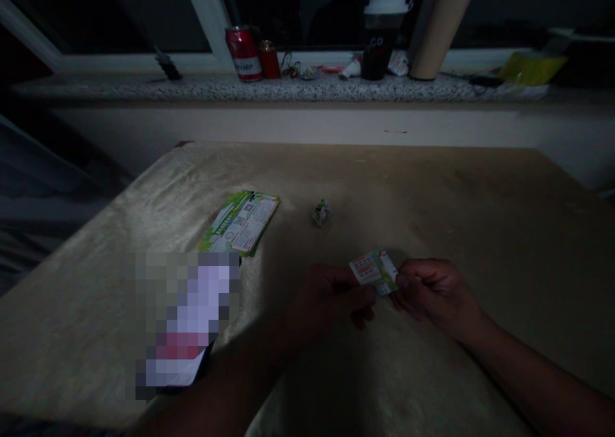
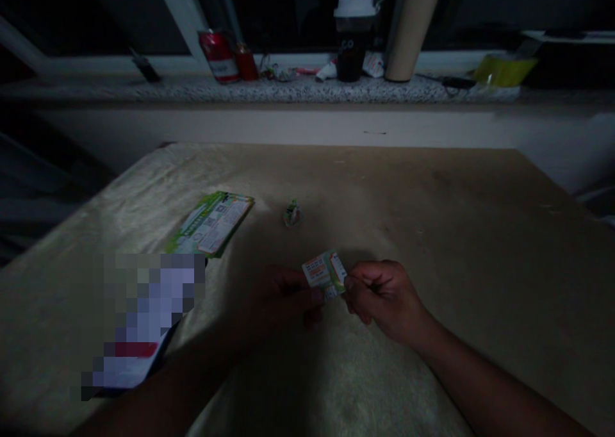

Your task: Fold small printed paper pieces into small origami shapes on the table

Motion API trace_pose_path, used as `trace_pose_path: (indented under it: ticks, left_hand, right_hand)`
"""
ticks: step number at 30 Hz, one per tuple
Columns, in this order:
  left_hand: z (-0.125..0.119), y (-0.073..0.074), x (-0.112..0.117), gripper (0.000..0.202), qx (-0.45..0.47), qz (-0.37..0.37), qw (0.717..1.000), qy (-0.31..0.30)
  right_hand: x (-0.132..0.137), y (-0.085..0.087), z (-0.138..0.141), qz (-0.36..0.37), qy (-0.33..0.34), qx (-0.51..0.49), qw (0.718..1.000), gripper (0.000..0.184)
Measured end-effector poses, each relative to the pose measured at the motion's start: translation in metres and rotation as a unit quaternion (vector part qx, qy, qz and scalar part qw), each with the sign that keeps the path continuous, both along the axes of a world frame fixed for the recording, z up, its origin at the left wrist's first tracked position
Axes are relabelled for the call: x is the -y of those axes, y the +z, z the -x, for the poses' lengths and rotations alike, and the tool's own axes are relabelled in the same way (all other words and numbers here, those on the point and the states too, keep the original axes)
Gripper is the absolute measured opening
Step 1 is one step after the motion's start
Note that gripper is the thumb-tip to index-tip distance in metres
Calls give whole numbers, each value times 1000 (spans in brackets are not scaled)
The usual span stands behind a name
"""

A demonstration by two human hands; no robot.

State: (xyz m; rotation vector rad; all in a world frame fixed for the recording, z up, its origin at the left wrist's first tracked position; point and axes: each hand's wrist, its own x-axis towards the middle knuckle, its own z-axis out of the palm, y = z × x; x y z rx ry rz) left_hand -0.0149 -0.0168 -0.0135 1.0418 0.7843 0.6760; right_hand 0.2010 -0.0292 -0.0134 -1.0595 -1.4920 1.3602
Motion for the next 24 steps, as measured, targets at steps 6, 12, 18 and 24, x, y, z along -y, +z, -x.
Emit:
trace_pose_path:
  ticks: [6,12,18,24]
  left_hand:
    - [-12,-3,1,43,52,77,996,7]
    - [-14,-4,1,42,46,67,996,26]
    - [-11,-1,0,38,56,57,996,25]
    - [-14,1,4,30,65,-2,995,71]
  right_hand:
    - [1,0,1,-75,1,52,996,41]
    - [1,-2,6,-173,0,94,980,34]
    - [1,0,7,-184,-11,99,978,36]
    - [3,-3,6,-114,-25,59,991,36]
